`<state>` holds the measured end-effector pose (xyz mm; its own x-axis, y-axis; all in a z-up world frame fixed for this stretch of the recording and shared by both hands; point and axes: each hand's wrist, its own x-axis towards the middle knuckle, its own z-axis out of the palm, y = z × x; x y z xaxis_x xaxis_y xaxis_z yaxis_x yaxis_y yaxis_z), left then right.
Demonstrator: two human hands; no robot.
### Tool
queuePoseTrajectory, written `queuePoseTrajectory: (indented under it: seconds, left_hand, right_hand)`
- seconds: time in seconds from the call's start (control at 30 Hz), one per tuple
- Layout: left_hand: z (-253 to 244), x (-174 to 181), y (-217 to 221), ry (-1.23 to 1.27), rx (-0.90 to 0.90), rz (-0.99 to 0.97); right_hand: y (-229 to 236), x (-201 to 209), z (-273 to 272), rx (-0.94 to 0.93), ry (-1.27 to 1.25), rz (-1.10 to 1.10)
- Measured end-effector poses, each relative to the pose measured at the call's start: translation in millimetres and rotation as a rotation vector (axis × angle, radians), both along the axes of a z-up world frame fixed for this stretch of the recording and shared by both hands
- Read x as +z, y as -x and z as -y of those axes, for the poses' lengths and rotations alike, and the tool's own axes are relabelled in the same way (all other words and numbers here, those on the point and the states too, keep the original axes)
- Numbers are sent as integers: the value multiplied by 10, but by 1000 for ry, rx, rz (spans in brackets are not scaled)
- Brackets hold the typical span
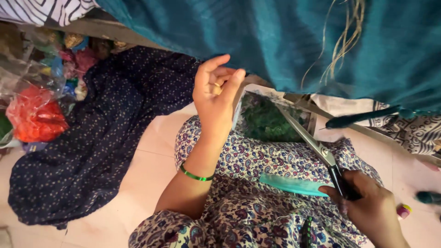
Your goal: Attaching decorative blue tassels to the edge of a teal fabric piece using a needle, thread, and scissors.
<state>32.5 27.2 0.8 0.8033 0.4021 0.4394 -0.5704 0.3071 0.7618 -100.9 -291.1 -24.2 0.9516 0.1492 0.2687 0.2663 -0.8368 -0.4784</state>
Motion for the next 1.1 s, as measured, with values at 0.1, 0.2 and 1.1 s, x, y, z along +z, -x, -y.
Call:
queuePoseTrajectory:
  seconds: [0.1, 0.2, 1.1]
  left_hand:
    - [18, -12, -16, 6, 99, -27]
    - [12, -63, -27, 210, -13, -62]
    - [-454, -76, 163, -16, 220, -67]
  right_hand:
    - [17, -114, -59, -119, -95, -197]
    - [-6, -189, -83, -72, -101, -127]
    - [-283, 39, -546, 31, -199, -243]
